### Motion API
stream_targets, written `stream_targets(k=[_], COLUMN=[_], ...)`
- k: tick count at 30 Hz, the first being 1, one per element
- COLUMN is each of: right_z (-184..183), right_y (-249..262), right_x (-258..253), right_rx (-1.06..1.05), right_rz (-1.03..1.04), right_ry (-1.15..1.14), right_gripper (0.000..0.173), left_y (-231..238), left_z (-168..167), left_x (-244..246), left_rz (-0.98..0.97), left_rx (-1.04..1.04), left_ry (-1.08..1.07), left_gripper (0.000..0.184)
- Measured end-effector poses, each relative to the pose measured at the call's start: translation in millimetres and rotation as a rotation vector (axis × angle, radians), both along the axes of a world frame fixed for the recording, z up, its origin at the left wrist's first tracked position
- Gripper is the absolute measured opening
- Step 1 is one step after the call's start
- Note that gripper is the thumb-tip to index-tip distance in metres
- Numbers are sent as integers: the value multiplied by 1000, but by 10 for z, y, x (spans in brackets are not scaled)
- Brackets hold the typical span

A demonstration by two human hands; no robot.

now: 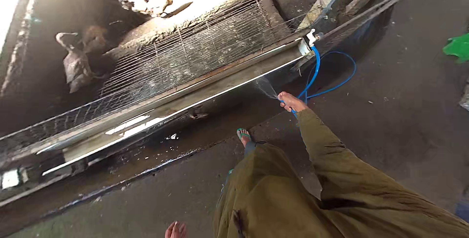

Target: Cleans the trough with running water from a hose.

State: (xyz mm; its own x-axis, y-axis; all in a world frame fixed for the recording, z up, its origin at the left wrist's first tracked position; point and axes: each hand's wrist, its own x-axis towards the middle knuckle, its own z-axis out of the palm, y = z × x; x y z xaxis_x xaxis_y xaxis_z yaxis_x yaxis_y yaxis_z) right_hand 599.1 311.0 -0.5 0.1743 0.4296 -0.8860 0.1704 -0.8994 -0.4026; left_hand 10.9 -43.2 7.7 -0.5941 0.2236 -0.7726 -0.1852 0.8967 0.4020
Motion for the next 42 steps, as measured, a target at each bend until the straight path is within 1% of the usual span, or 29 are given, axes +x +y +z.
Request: stream_targets(k=[4, 7, 11, 17, 24, 29, 33, 37, 42], right_z=[64, 151, 280, 435, 607, 764, 839, 1020, 1075], right_y=[-202, -342, -504, -767, -1012, -1152, -1244, -1363, -1453], right_x=[-584, -1068, -1710, -2602, -3584, -4171, -4588, -4938, -5262], right_rx=[-23, -6, 16, 90, 175, 260, 335, 392, 467], right_rz=[175, 294, 439, 667, 919, 1019, 1082, 1126, 1166], right_ry=[40, 35, 32, 23, -15, -8, 40, 88, 174], right_gripper=[25, 26, 27, 28, 29, 31, 31, 32, 30], left_y=[-464, -804, -1379, -2282, -3165, -3506, -3691, -3809, -3921], left_z=[-177, -215, -278, -418, -629, -681, -719, -706, -660], left_x=[-56, -72, -93, 21, 257, 481, 614, 702, 715], left_rz=[72, 118, 216, 352, 477, 609, 684, 720, 746], left_rx=[-7, -9, 9, -27, -70, -12, 0, 17, 28], left_ry=[15, 24, 23, -19, -93, -118, -126, -136, -134], left_gripper=[40, 37, 37, 35, 36, 37, 35, 35, 36])
